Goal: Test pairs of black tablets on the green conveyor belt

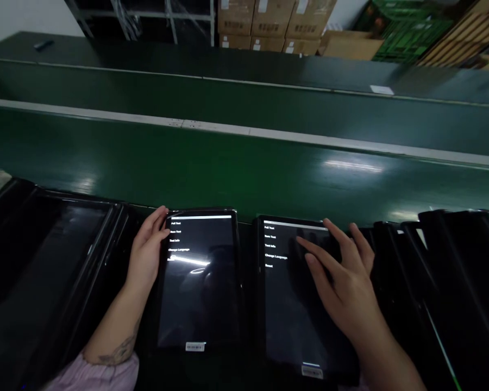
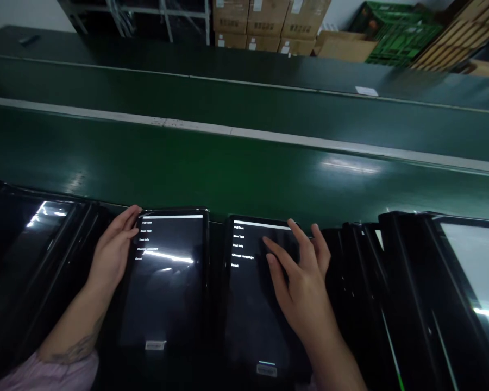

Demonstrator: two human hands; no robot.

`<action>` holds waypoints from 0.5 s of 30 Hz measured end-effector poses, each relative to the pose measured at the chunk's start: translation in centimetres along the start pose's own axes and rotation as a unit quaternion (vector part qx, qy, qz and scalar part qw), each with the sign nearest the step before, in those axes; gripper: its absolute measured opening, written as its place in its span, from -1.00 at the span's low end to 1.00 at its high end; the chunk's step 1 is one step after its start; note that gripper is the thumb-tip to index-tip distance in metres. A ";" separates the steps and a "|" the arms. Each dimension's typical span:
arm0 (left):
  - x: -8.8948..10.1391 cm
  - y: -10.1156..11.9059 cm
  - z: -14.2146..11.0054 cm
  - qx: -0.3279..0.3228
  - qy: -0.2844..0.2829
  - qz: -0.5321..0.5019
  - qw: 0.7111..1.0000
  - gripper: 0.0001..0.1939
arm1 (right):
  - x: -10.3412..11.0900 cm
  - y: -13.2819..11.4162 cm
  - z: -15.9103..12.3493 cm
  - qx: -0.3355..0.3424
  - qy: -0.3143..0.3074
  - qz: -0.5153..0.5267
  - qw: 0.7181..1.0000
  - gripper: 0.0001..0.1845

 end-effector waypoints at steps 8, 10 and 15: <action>-0.2 0.3 0.0 0.000 -0.020 0.041 0.999 -0.50 | 1.4 0.6 -1.0 -0.044 0.048 0.055 0.996 -0.67; -0.3 0.2 0.0 0.000 -0.023 0.046 0.999 -0.48 | 1.7 0.7 -1.1 -0.053 0.054 0.058 0.995 -0.66; -0.3 -0.2 0.3 0.000 -0.012 0.031 0.999 -0.46 | 1.9 0.5 -1.2 -0.040 0.050 0.063 0.996 -0.70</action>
Point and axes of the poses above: each hand's wrist, its own z-axis towards the middle knuckle, its own x-axis out of the back of the hand, y = z × x, the point moved 2 cm from there along z, towards the middle knuckle, and after that the axes turned 13 degrees about -x, right-handed, at the moved point
